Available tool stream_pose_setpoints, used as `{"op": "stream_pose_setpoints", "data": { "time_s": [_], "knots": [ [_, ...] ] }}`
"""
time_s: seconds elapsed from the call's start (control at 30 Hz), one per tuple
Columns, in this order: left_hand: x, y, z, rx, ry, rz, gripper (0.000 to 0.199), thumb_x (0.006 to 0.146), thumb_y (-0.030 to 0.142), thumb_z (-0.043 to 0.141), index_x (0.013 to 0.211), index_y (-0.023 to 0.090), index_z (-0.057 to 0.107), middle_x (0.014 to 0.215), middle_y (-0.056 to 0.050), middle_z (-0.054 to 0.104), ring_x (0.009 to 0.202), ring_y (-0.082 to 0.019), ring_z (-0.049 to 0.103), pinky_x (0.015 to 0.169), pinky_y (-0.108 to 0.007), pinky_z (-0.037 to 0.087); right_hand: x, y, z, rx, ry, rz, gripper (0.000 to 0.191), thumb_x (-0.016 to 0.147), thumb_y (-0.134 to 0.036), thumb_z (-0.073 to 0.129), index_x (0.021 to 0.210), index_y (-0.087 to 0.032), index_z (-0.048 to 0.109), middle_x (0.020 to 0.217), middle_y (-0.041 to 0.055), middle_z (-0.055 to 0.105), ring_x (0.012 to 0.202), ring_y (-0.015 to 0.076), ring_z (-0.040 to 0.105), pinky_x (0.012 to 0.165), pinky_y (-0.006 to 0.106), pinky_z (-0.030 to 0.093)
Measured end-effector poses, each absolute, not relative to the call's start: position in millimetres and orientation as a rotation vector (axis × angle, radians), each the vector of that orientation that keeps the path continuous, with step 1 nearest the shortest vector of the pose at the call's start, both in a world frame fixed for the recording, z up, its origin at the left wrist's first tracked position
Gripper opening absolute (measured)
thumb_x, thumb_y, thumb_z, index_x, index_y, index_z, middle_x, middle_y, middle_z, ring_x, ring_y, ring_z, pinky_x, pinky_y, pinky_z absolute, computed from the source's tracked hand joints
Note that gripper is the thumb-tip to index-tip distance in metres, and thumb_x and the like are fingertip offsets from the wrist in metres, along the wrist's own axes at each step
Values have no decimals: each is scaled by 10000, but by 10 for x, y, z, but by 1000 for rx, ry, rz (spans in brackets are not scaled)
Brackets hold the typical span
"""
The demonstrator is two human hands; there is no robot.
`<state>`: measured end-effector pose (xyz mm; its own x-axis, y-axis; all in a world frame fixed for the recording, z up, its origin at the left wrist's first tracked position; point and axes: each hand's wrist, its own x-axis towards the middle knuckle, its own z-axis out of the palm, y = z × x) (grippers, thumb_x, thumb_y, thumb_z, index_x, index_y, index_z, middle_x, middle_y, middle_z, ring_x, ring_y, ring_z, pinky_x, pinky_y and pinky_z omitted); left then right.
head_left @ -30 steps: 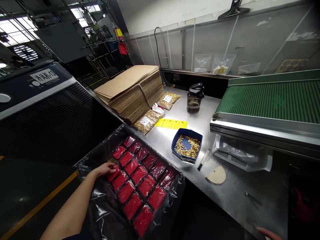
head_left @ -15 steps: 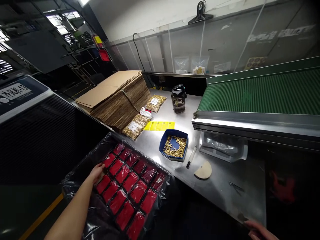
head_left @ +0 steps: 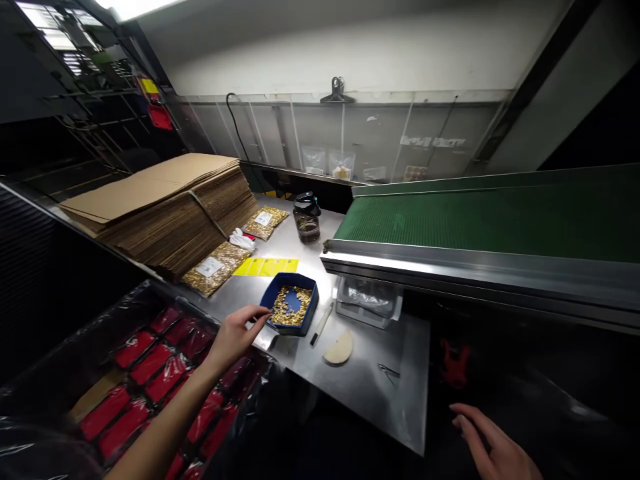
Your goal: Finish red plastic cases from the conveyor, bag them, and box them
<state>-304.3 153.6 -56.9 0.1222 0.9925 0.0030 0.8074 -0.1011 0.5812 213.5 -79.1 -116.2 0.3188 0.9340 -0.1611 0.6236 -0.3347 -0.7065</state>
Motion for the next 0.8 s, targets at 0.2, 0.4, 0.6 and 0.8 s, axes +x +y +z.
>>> {"op": "stream_pose_setpoints", "data": {
  "time_s": [0.2, 0.4, 0.6, 0.8],
  "knots": [
    [-2455, 2503, -753, 2019, 1631, 197, 223, 976, 372, 685, 1052, 163, 696, 1093, -73, 711, 1009, -230, 681, 935, -450, 569, 2430, -791, -1351, -2022, -1273, 668, 450, 919, -601, 533, 1051, -258, 793, 908, 49, 834, 838, 241, 812, 691, 265, 637],
    [-2445, 2684, -841, 1943, 1716, 60, 265, 980, 358, 686, 1151, 157, 666, 1138, -78, 689, 993, -230, 686, 871, -424, 597, 2451, -978, -1685, -1976, -1288, 438, 436, 960, -580, 509, 1058, -273, 801, 1097, 46, 822, 935, 238, 809, 708, 254, 645],
    [-2384, 2675, -866, 1919, 1782, -7, 254, 979, 356, 688, 1131, 152, 672, 1114, -73, 697, 974, -224, 691, 861, -417, 601, 2581, -1043, -1726, -1916, -1227, 416, 466, 969, -620, 508, 1059, -273, 805, 1072, 46, 827, 889, 225, 815, 685, 228, 649],
    [-2364, 2679, -844, 2006, 1810, -225, 231, 977, 340, 693, 1102, 146, 678, 1104, -71, 698, 981, -224, 687, 872, -424, 598, 2591, -1075, -1699, -1881, -1205, 448, 438, 971, -600, 531, 1058, -268, 803, 1071, 44, 826, 895, 223, 812, 718, 227, 646]
  ]
}}
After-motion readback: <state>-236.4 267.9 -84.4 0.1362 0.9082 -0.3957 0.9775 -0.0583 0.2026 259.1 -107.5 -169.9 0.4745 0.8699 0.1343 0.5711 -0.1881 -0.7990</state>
